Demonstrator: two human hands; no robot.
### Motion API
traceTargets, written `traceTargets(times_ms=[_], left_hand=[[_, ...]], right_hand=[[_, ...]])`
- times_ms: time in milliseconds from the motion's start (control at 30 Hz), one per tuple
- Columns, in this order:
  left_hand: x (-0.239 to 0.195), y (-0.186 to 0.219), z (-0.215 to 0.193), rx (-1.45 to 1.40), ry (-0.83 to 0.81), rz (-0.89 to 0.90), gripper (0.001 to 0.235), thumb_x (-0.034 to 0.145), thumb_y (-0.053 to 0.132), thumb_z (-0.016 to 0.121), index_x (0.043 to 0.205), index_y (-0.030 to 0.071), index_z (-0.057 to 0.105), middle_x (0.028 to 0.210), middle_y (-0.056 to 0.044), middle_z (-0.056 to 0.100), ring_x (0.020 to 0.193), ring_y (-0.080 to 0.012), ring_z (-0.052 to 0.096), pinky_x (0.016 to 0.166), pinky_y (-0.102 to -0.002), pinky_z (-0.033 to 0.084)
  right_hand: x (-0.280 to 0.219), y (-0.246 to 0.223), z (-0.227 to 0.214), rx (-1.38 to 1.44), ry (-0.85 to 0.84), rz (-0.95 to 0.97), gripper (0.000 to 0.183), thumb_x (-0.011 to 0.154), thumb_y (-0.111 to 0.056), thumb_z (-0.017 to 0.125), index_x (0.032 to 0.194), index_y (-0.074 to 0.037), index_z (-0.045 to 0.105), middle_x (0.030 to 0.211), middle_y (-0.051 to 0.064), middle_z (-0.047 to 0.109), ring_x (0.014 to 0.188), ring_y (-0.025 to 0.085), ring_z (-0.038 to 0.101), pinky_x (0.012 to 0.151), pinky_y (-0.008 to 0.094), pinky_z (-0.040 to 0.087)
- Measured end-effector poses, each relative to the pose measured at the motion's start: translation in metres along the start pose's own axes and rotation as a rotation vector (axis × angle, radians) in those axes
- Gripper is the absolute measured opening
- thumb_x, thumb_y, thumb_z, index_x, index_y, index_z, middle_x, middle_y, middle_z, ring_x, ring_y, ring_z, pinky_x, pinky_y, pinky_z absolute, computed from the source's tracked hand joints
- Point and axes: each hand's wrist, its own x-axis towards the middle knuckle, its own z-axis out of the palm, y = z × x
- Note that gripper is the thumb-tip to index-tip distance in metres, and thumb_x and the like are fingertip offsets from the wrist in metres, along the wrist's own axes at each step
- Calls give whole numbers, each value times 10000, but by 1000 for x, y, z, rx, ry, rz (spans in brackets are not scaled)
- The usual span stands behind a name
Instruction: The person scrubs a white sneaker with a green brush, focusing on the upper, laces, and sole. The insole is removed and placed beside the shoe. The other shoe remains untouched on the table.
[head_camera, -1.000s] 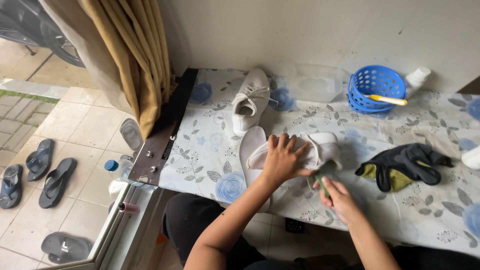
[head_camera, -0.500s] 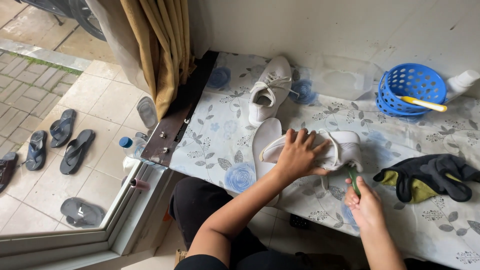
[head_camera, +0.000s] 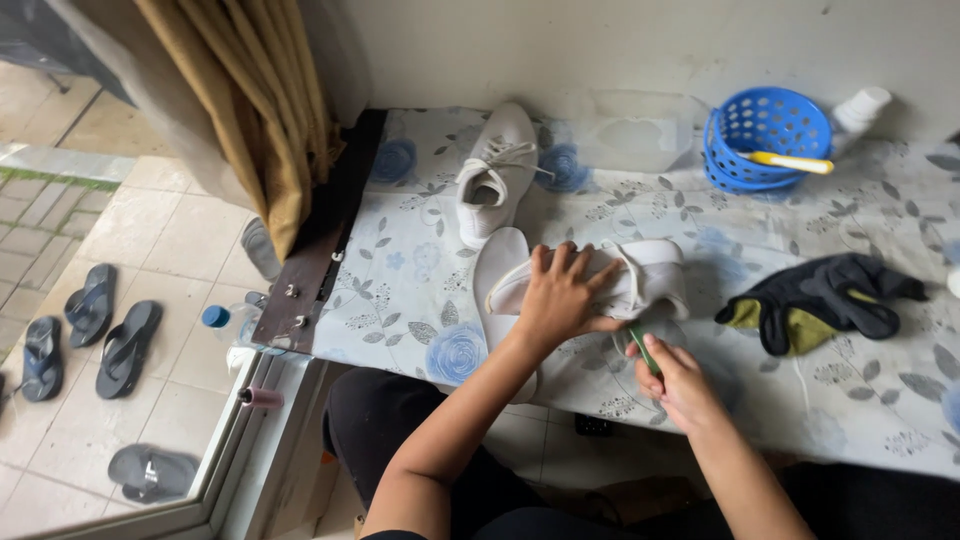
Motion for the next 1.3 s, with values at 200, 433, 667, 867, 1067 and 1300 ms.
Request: traceTargets(times_ms=[200, 433, 667, 867, 1067, 1300], left_hand=[[7, 1, -1, 21, -32, 21, 753, 633, 780, 366, 1168, 291, 568, 1065, -86, 590, 1026, -253, 479, 871, -504, 298], [5, 3, 2, 9, -45, 8, 746, 630, 800, 360, 1155, 313, 574, 1081, -70, 585, 1045, -242, 464, 878, -495, 290], [6, 4, -2, 5, -56, 7, 726, 632, 793, 401, 1144, 312, 584, 1064, -63, 594, 1036, -235, 471, 865, -488, 295], [5, 4, -4, -1, -35, -4, 715, 636, 780, 410, 1130, 298, 595, 1056, -63, 599, 1036, -233, 475, 866, -486, 297], [4, 4, -1, 4, -22, -1, 709, 631, 775, 428, 1123, 294, 597, 1053, -69, 599, 1032, -239, 477, 864, -487, 294], [5, 6, 1, 16, -42, -3, 724, 628, 789, 418, 1129, 299, 597, 1068, -72, 593, 1046, -242, 465, 868, -494, 293]], right_hand=[[12, 2, -21, 124, 139, -45, 339, 986, -303, 344, 891, -41, 536, 402, -24, 231, 304, 73, 208, 342, 202, 195], [-1, -17, -12, 113, 125, 43, 342, 974, -326, 358, 899, -51, 546, 403, -43, 241, 321, 66, 218, 352, 184, 193], [-5, -20, -9, -11, 67, 22, 341, 974, -286, 364, 873, -19, 549, 392, -22, 246, 310, 80, 218, 321, 186, 194], [-9, -23, 4, -4, 89, 46, 350, 976, -295, 360, 885, -12, 545, 402, -28, 248, 321, 81, 221, 335, 184, 205], [-5, -23, -5, 128, 140, 81, 327, 979, -305, 345, 884, -44, 519, 418, -57, 226, 329, 51, 218, 349, 163, 193], [4, -17, -18, 223, 147, 85, 306, 983, -284, 315, 868, -65, 496, 422, -70, 204, 322, 38, 195, 343, 150, 177]])
